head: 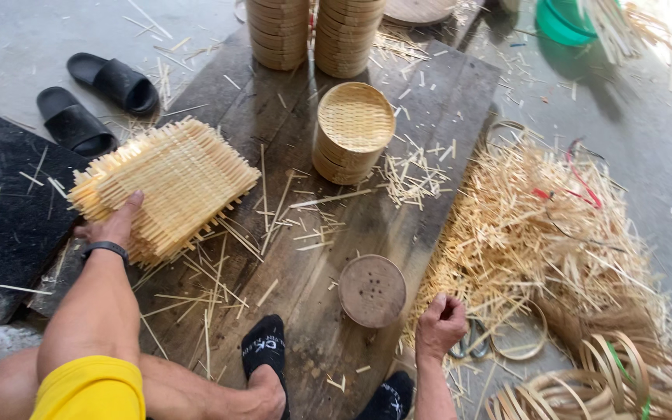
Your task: The person sits on the floor and repeatedly places a circular bamboo frame onto a flat woven bamboo mat, then uses shears to trim the excess mat around the frame. The trimmed circular pieces are stacked into a growing pile.
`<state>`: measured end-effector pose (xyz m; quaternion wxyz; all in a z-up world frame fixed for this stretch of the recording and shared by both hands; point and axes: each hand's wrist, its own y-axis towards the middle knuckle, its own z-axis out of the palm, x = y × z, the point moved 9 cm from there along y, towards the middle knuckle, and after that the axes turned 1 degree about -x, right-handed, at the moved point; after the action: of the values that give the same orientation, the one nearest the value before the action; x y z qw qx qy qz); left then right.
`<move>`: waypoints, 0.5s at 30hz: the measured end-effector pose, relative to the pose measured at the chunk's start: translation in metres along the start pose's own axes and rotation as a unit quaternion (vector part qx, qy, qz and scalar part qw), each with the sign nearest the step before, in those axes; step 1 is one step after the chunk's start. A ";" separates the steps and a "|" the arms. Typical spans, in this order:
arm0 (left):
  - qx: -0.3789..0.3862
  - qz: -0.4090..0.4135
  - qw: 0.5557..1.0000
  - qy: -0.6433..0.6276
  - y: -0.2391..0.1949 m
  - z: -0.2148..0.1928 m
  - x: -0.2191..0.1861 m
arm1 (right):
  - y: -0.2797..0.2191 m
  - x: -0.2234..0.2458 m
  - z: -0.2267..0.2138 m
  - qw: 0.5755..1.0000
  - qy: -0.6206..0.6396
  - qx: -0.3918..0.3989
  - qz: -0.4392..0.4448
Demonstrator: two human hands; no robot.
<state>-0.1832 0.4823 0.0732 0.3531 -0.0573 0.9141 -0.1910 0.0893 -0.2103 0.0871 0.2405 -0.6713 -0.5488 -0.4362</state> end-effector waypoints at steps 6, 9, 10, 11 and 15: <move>0.119 -0.072 0.956 -0.260 0.036 0.038 0.039 | -0.027 0.121 0.134 0.932 0.081 0.349 -0.046; 0.130 -0.071 0.954 -0.261 0.048 0.040 0.046 | -0.052 0.156 0.214 0.893 0.049 0.447 -0.016; 0.134 -0.060 0.962 -0.231 0.051 0.040 0.047 | -0.059 0.167 0.243 0.878 0.042 0.477 -0.019; 0.138 -0.048 0.969 -0.200 0.055 0.039 0.046 | -0.063 0.176 0.273 0.864 0.036 0.503 -0.012; 0.193 -0.003 0.957 -0.216 0.059 0.046 0.025 | -0.068 0.208 0.383 0.826 0.059 0.560 -0.003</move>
<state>-0.1692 0.5162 0.0036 0.5457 -0.0307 0.7619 -0.3477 0.1519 0.2259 0.0607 0.6058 -0.3925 -0.6858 -0.0932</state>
